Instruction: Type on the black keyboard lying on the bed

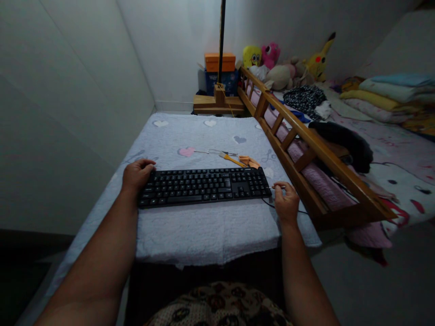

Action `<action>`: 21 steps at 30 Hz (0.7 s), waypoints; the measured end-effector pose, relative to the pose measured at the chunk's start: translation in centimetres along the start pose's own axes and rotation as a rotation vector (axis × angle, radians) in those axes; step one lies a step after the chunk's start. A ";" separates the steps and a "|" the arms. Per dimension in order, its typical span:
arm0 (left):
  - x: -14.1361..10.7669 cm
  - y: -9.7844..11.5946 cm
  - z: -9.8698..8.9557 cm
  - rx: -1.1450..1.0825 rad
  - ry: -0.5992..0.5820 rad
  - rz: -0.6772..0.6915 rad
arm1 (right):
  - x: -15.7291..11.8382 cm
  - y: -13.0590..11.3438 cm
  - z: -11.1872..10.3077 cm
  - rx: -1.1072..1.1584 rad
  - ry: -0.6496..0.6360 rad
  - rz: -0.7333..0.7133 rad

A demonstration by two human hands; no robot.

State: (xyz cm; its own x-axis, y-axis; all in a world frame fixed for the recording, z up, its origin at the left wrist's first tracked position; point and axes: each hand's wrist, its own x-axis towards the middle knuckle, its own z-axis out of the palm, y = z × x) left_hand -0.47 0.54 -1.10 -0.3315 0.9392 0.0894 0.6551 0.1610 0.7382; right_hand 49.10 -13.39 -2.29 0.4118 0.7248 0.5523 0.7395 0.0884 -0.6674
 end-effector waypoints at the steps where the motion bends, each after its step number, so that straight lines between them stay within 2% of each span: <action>1: 0.0 0.0 0.0 0.008 0.001 0.003 | 0.0 0.0 0.0 -0.004 -0.001 0.004; 21: 0.2 -0.2 0.0 -0.012 -0.015 -0.002 | -0.7 0.1 -1.0 -0.035 -0.016 0.057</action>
State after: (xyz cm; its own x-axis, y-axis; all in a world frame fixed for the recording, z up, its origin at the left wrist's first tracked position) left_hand -0.66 0.67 -1.28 -0.3226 0.9434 0.0774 0.6458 0.1595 0.7467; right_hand 49.37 -14.55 -2.25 0.4452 0.7390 0.5056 0.7333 0.0233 -0.6796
